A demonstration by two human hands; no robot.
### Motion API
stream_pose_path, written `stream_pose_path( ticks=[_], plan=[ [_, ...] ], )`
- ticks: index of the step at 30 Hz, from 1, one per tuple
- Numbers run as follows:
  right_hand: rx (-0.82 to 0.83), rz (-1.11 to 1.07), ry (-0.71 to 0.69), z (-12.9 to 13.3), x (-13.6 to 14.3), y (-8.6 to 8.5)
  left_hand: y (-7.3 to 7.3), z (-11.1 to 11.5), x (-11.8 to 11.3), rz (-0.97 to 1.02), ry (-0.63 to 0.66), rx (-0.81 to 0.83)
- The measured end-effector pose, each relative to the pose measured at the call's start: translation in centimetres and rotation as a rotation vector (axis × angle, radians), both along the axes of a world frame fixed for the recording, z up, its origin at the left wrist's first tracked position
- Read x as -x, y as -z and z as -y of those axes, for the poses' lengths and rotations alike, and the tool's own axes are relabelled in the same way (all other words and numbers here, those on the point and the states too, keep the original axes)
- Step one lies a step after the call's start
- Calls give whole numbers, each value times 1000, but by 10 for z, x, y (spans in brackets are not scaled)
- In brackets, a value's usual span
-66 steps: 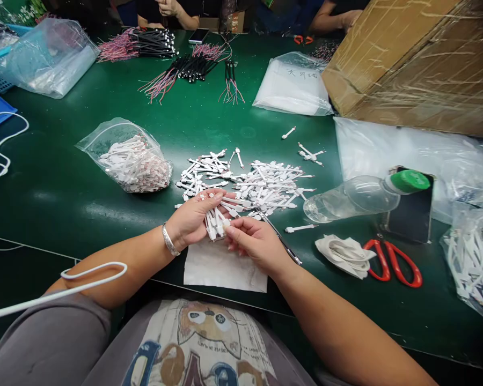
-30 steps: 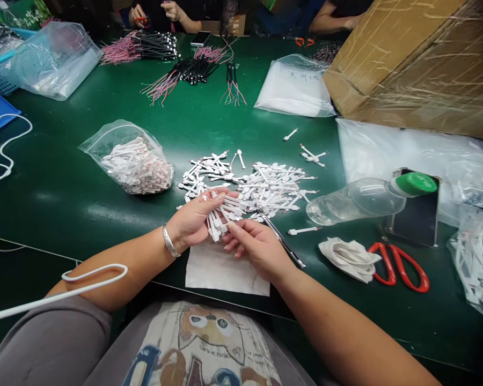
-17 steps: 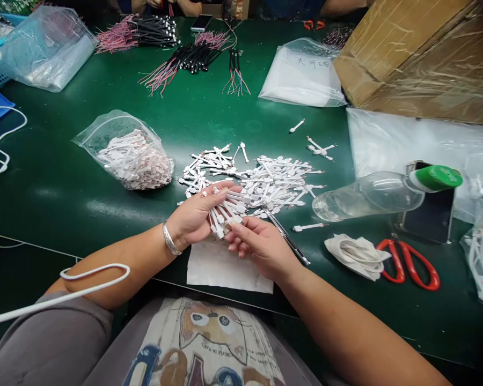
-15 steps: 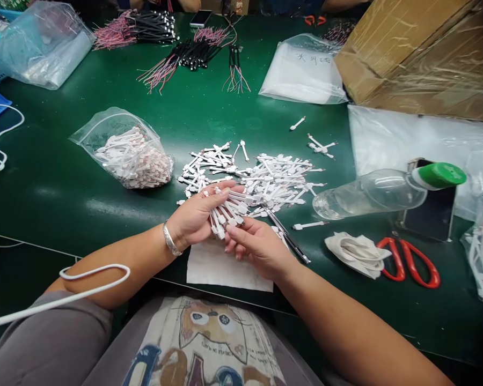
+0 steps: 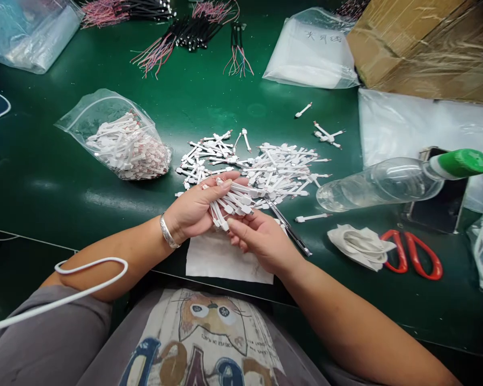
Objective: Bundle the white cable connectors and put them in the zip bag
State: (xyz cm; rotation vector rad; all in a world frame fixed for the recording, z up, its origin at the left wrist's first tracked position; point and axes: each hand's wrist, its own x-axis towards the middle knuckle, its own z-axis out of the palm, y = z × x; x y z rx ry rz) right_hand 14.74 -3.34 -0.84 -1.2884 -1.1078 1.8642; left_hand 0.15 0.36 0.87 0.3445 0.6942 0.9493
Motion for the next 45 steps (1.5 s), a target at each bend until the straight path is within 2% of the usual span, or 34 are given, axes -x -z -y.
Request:
stream_pose_path(
  ticks=[3, 5, 13, 17, 19, 23, 27, 29, 33, 37, 43, 45],
  plan=[
    [11, 19, -109, 2, 1, -2, -2, 0, 1, -6, -6, 11],
    [-7, 10, -113, 3, 1, -3, -2, 0, 1, -8, -3, -1],
    [89, -52, 68, 1, 2, 0, 0, -1, 2, 11, 10, -54],
    [242, -177, -38, 2, 6, -1, -1, 0, 2, 39, 33, -56],
    [259, -184, -64, 3, 7, -1, -1, 1, 1, 57, 52, -65],
    [198, -159, -5, 4, 7, -1, -1, 2, 1, 80, 65, -86],
    [337, -241, -131, 5, 8, -3, -1, 3, 0, 106, 67, -86],
    [383, -282, -151, 5, 9, -3, -1, 4, -2, 116, 76, -88],
    [301, -229, -96, 7, 11, -2, -1, 6, -2, 123, 77, -90],
    [230, -147, -106, 9, 10, 1, -2, 5, -2, 101, 53, -50],
    [235, -102, -121, 9, 10, 1, -1, 3, -2, 75, 40, -12],
    [274, -99, -202, 9, 9, 0, 1, 2, -2, 69, 44, -23]
  ],
)
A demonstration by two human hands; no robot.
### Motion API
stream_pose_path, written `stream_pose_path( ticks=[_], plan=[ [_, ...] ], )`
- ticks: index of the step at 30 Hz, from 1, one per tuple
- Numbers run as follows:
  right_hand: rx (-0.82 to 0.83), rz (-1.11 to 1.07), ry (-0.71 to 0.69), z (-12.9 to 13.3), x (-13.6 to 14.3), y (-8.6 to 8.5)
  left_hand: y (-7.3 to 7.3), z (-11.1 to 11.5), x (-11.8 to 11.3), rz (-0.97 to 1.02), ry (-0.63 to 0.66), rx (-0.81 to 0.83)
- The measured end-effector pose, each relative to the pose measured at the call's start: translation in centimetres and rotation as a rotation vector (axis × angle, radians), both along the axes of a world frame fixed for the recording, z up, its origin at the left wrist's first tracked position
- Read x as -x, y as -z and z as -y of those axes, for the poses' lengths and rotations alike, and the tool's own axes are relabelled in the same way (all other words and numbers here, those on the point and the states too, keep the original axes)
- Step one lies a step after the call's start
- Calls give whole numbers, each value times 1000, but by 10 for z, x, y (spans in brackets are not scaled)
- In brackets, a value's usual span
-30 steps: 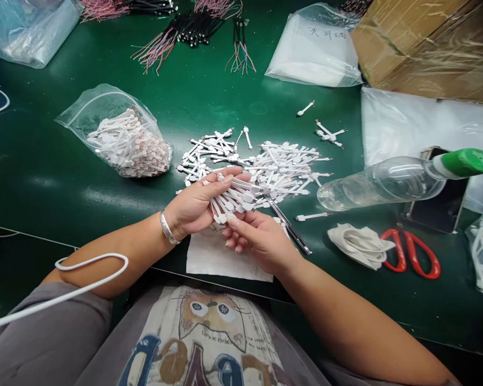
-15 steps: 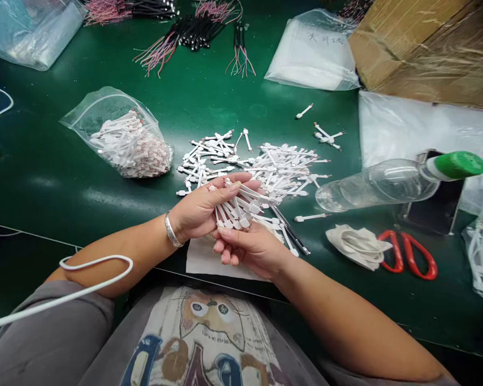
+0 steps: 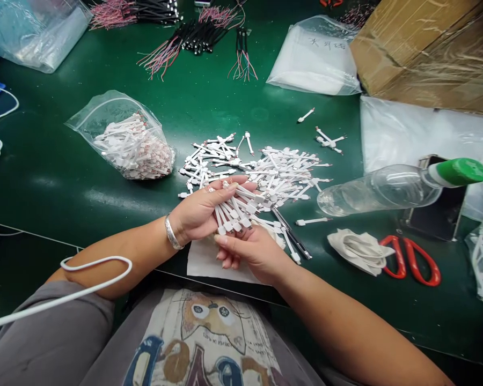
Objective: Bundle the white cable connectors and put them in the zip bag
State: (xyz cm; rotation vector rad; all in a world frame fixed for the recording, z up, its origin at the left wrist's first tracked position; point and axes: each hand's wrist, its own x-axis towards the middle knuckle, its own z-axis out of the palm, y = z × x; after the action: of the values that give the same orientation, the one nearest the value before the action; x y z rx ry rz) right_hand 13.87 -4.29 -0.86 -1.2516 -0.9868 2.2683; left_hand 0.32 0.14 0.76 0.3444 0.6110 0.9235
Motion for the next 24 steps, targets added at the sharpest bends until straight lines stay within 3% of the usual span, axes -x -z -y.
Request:
stream_pose_path(
  ticks=[4, 7, 9, 11, 13, 15, 21, 24],
  plan=[
    [137, -180, -278, -2, -8, -1, 1, 1, 1, -113, -2, -141],
    [158, -350, -151, -6, -14, -1, -3, 7, 4, -425, 62, -516],
    [118, -420, -68, -8, -16, -1, -6, 11, 6, -634, 197, -857],
    [55, -477, -20, -9, -17, -2, -8, 15, 8, -741, 333, -1150],
    [24, -516, 21, -10, -18, -4, -8, 17, 9, -782, 379, -1345],
    [24, -518, 27, -11, -19, -5, -7, 17, 9, -806, 360, -1450],
    [94, -460, -127, -17, -28, -5, -6, 18, 8, -849, 408, -1611],
    [126, -365, -121, -19, -28, -5, -3, 19, 7, -916, 420, -1676]
  ],
)
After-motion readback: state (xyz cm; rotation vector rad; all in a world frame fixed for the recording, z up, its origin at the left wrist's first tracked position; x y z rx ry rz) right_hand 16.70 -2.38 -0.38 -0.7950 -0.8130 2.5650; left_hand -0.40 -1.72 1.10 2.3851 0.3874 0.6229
